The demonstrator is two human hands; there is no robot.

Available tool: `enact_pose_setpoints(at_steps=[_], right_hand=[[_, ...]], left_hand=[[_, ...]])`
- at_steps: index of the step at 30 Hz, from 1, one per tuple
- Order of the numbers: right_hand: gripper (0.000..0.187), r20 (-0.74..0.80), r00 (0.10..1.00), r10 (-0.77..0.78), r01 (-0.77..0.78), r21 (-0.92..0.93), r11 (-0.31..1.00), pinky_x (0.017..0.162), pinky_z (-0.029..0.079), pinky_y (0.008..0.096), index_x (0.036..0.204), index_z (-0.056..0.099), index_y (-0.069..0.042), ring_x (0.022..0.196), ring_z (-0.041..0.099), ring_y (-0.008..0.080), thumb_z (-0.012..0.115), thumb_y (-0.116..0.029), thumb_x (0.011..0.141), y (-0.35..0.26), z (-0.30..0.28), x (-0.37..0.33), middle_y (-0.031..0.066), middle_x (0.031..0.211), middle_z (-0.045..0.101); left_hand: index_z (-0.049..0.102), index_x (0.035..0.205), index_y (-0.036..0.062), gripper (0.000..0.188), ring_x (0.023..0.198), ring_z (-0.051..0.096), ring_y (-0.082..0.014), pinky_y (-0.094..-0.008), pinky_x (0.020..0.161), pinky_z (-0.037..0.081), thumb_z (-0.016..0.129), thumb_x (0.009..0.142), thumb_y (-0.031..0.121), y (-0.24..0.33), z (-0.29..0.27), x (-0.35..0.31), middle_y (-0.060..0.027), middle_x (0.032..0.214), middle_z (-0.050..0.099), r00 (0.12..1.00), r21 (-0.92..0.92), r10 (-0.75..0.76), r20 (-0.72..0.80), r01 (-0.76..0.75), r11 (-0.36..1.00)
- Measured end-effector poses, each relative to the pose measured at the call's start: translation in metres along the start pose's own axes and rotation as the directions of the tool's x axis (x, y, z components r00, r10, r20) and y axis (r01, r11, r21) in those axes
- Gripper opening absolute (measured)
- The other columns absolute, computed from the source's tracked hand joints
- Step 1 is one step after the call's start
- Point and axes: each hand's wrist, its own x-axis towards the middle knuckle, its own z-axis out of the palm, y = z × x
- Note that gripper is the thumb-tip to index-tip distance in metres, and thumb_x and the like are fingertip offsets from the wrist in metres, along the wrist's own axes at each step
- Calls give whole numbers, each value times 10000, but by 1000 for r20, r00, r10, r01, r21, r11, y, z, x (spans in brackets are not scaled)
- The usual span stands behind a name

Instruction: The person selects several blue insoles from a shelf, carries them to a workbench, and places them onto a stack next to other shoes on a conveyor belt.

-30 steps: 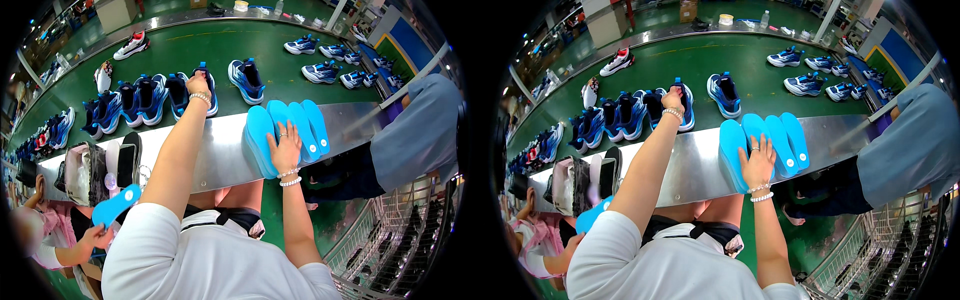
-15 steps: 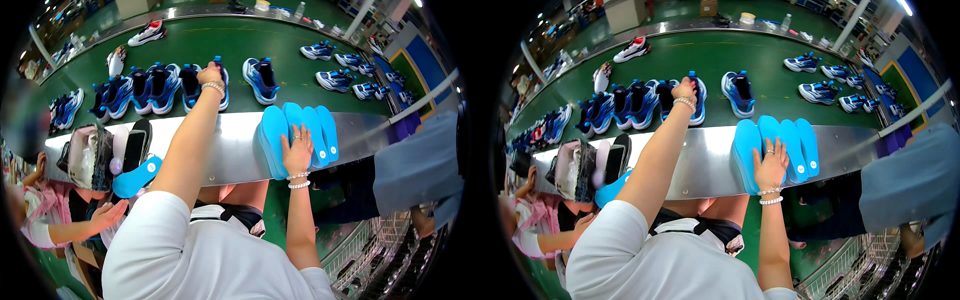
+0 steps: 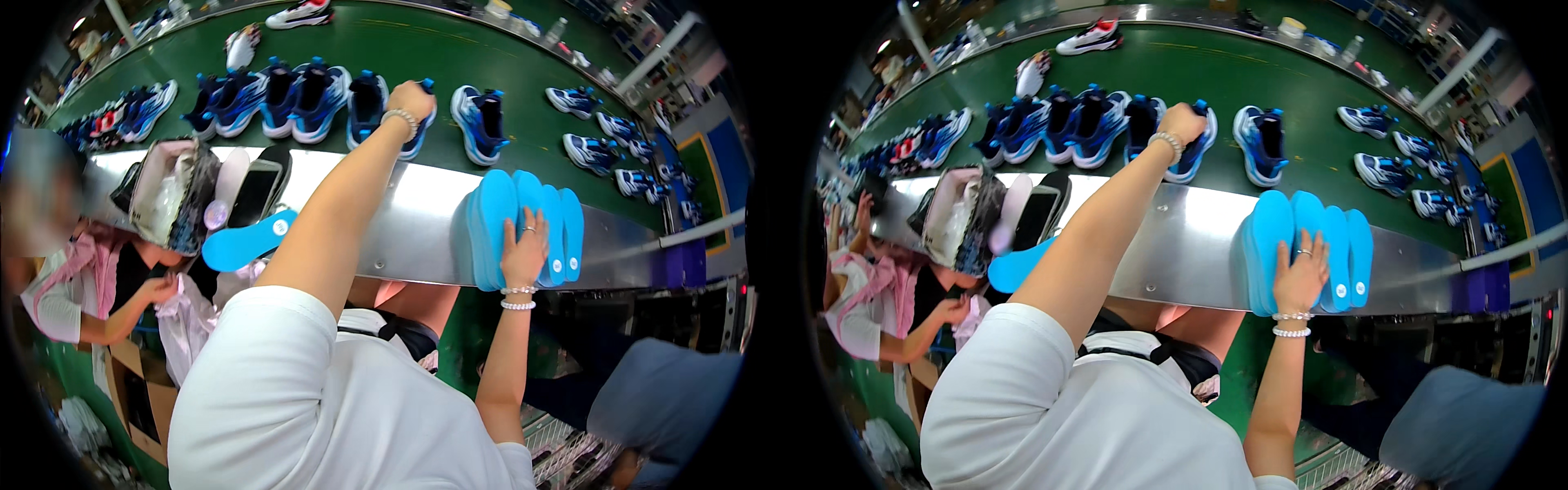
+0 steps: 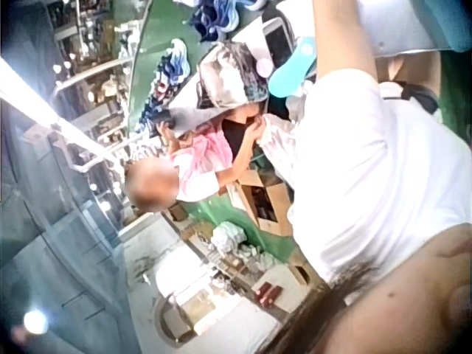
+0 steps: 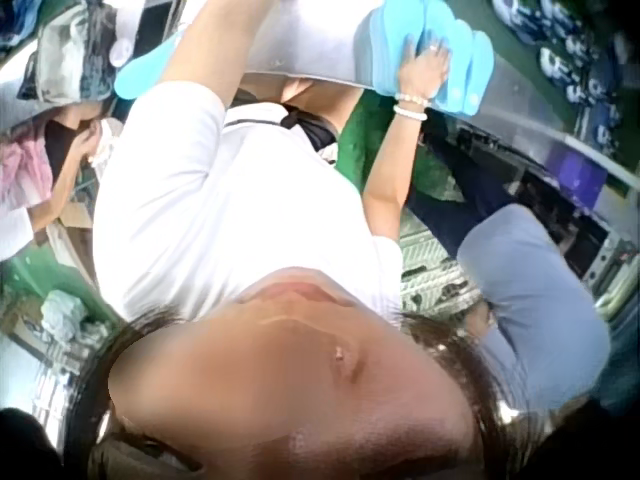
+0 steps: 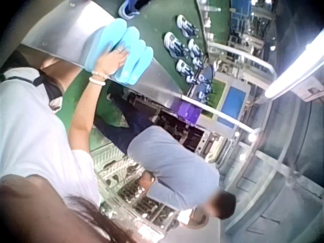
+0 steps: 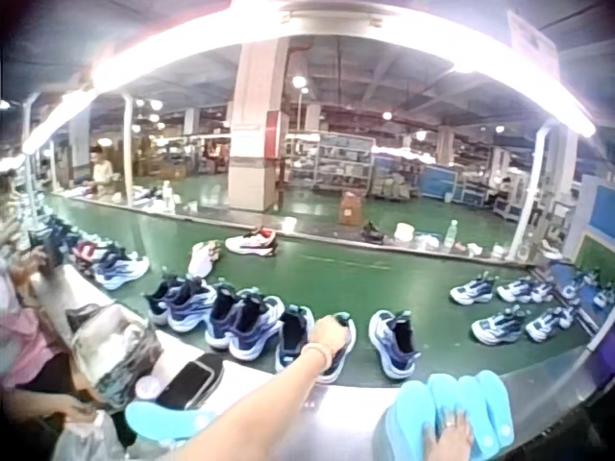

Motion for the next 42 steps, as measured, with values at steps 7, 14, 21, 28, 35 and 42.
enact_pose_setpoints(at_steps=[7, 14, 21, 28, 35, 42], right_hand=[[431, -58, 998, -8, 6, -41, 999, 992, 187, 477, 1171, 458, -86, 1207, 304, 306, 464, -357, 836, 7, -3, -1, 122, 1279, 377], [347, 37, 971, -236, 162, 620, 768, 860, 383, 372, 1069, 521, -30, 987, 501, 282, 579, -198, 771, -88, -50, -25, 118, 1026, 550], [532, 53, 429, -902, 754, 529, 390, 924, 314, 390, 1174, 431, -120, 1065, 438, 273, 640, -195, 691, -219, 30, -73, 105, 1137, 475], [624, 155, 284, -946, 811, 487, 323, 907, 324, 363, 1185, 408, -113, 1076, 423, 247, 685, -191, 631, -240, 61, -84, 93, 1160, 450], [526, 215, 268, -939, 767, 541, 344, 829, 379, 338, 1085, 470, -93, 991, 463, 244, 682, -217, 619, -248, 59, -80, 87, 1046, 491], [526, 67, 688, -723, 494, 687, 533, 756, 404, 371, 1027, 450, -83, 859, 515, 280, 705, -246, 597, -184, 6, -68, 106, 959, 523]], left_hand=[[594, 703, 32, 228, 573, 550, -208, -341, 534, 426, 511, 709, 244, -1, -220, -50, -114, 629, 571, 967, 372, 215, -138, -151, 916], [549, 698, 1, 291, 670, 538, -359, -391, 600, 411, 474, 738, 279, -167, -394, -174, -205, 703, 545, 846, 517, 38, -531, 288, 806], [528, 682, -22, 273, 626, 535, -344, -371, 562, 411, 576, 727, 243, -210, -374, -209, -191, 647, 533, 919, 496, -99, -383, 294, 817], [498, 820, -19, 137, 562, 463, -137, -257, 537, 383, 483, 820, 118, -189, -370, -219, -97, 658, 517, 891, 343, 78, -447, 90, 935], [529, 868, -19, 146, 651, 538, -155, -243, 613, 414, 468, 839, 110, -160, -355, -216, -103, 725, 564, 907, 225, 80, -414, 17, 974], [467, 1115, -6, 347, 917, 511, -189, -279, 788, 406, 502, 798, 131, -121, -286, -228, -101, 1110, 492, 935, -286, -62, -350, -43, 957]])
